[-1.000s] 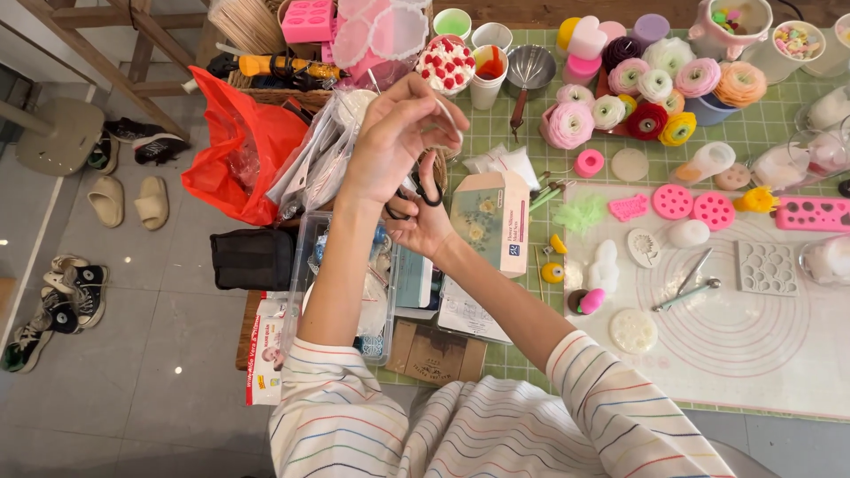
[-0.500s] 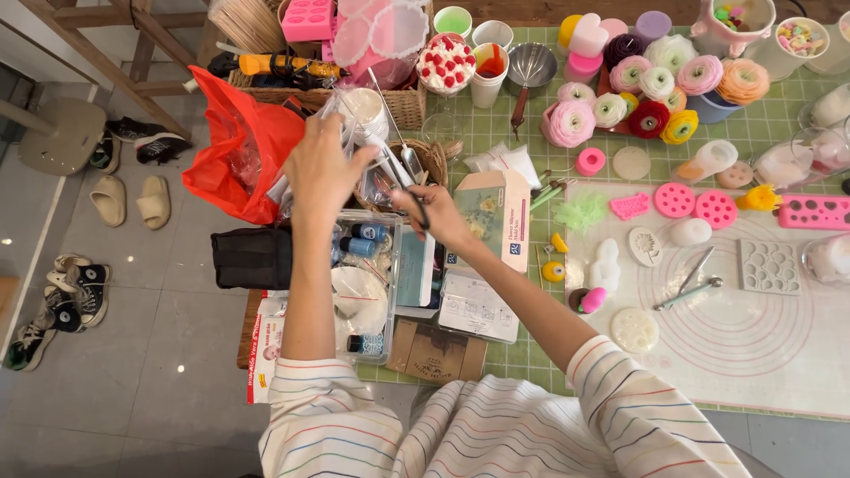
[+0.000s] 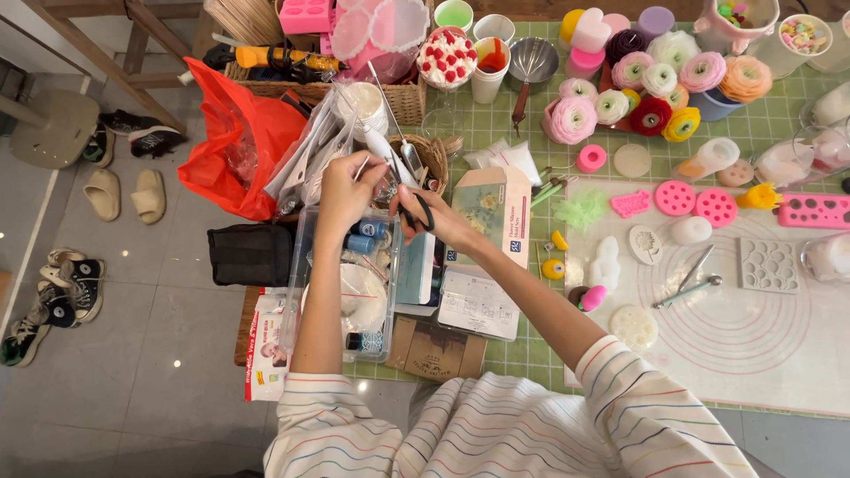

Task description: Assemble decorative wax components and sticks to create a candle arrangement.

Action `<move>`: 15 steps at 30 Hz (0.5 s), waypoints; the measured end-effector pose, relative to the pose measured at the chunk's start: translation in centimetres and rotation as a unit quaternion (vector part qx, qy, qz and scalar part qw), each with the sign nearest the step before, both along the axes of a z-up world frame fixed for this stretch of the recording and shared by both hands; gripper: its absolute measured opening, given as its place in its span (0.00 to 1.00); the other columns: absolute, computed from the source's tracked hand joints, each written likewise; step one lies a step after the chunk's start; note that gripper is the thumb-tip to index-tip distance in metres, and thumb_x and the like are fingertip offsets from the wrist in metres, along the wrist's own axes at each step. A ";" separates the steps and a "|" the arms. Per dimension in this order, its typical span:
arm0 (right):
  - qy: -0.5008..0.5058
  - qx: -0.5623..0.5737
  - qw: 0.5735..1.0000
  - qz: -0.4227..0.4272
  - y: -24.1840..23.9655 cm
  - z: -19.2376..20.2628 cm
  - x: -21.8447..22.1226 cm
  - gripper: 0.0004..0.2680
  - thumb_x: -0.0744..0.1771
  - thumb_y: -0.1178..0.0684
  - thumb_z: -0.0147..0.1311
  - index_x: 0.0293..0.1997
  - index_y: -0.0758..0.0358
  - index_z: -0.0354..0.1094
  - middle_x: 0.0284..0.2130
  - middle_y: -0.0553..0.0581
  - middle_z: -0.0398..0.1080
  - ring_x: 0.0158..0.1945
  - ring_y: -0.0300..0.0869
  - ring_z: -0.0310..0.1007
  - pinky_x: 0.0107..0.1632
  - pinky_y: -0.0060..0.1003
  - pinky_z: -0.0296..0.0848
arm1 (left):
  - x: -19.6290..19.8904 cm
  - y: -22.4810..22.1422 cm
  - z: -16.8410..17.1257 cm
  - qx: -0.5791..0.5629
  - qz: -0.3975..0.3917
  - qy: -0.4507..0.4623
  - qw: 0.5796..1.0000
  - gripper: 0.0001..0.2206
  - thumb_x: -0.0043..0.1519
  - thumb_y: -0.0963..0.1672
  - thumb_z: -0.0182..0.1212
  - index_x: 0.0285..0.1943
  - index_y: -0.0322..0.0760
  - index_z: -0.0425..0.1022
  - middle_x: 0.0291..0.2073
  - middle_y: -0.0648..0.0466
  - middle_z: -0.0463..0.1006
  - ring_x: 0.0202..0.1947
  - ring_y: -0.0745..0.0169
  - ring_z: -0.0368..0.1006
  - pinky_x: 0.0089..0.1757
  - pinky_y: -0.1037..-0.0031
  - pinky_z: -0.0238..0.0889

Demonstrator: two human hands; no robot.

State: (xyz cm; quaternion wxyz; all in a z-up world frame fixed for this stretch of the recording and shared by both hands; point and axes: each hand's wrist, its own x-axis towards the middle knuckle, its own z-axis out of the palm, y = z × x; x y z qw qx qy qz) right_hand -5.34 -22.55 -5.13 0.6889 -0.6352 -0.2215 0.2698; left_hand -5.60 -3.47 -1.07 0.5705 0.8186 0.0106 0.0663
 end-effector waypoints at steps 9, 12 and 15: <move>-0.051 -0.027 0.997 0.042 1.0 -2.1 1.1 0.25 0.69 0.25 0.42 0.35 0.63 0.68 0.15 0.49 0.62 0.22 0.35 0.66 0.29 0.31 0.65 | -0.5 1.5 0.2 0.029 -0.035 0.037 0.998 0.04 0.61 0.39 0.64 0.39 0.27 0.80 0.22 0.58 0.77 0.20 0.75 0.67 0.25 0.78 0.59; -0.059 -0.026 0.997 0.034 0.7 -2.1 0.9 0.24 0.69 0.28 0.45 0.33 0.64 0.68 0.13 0.49 0.59 0.19 0.35 0.61 0.26 0.31 0.59 | -0.5 2.2 -0.2 0.050 -0.025 0.027 0.998 0.04 0.61 0.39 0.65 0.39 0.27 0.82 0.20 0.57 0.74 0.21 0.76 0.63 0.26 0.76 0.54; -0.069 -0.039 0.997 0.024 0.6 -2.3 0.6 0.23 0.68 0.29 0.47 0.31 0.64 0.69 0.11 0.48 0.58 0.16 0.34 0.59 0.24 0.32 0.56 | -0.2 2.7 -1.4 0.074 -0.022 0.000 0.997 0.04 0.61 0.40 0.66 0.37 0.30 0.82 0.21 0.54 0.76 0.20 0.73 0.64 0.26 0.74 0.56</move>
